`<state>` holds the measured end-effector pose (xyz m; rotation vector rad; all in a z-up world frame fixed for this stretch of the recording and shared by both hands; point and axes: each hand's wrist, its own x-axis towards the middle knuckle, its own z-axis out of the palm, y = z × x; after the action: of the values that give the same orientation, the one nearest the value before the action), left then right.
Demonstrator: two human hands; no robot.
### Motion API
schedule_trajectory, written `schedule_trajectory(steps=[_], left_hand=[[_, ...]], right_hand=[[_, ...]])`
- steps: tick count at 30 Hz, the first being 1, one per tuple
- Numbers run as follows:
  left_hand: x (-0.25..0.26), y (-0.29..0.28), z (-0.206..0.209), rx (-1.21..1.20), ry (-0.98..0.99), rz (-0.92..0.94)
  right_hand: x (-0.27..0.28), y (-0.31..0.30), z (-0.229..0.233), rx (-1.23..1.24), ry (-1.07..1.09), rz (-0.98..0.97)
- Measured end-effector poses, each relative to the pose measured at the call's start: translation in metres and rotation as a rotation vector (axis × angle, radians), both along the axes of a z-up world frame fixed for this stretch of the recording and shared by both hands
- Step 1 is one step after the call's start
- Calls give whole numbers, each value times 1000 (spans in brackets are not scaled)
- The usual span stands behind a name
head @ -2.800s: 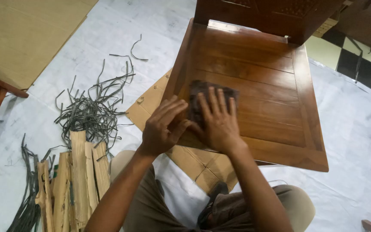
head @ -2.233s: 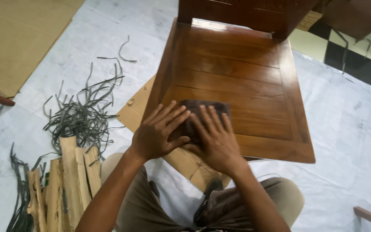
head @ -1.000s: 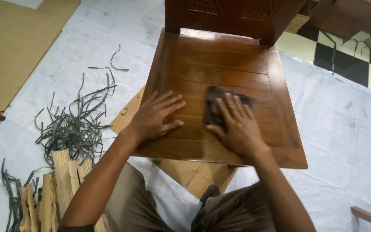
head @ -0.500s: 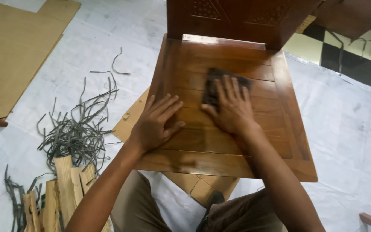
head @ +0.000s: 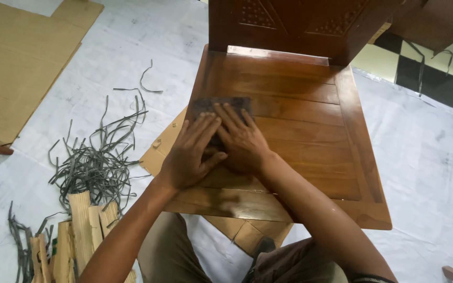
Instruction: Wiping down a wooden chair and then wrapping cardboard around the legs of a wooden stool to prepare it for delivery.
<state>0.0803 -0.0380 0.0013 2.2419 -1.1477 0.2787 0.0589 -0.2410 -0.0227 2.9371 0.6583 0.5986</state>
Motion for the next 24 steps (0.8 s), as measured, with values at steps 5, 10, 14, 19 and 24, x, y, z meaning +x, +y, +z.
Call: schedule_trajectory(steps=[5, 10, 14, 19, 24], left_hand=[[2, -3, 10, 270, 79, -58], [9, -10, 5, 452, 98, -33], [21, -18, -1, 382, 69, -28], [38, -50, 16, 331, 55, -53], [52, -92, 26, 419, 167, -91]], right_hand=[[-29, -61, 13, 56, 114, -235], [-74, -132, 26, 100, 283, -518], [-100, -166, 33, 174, 353, -726], [-97, -200, 28, 260, 378, -851], [-62, -207, 30, 267, 359, -858]])
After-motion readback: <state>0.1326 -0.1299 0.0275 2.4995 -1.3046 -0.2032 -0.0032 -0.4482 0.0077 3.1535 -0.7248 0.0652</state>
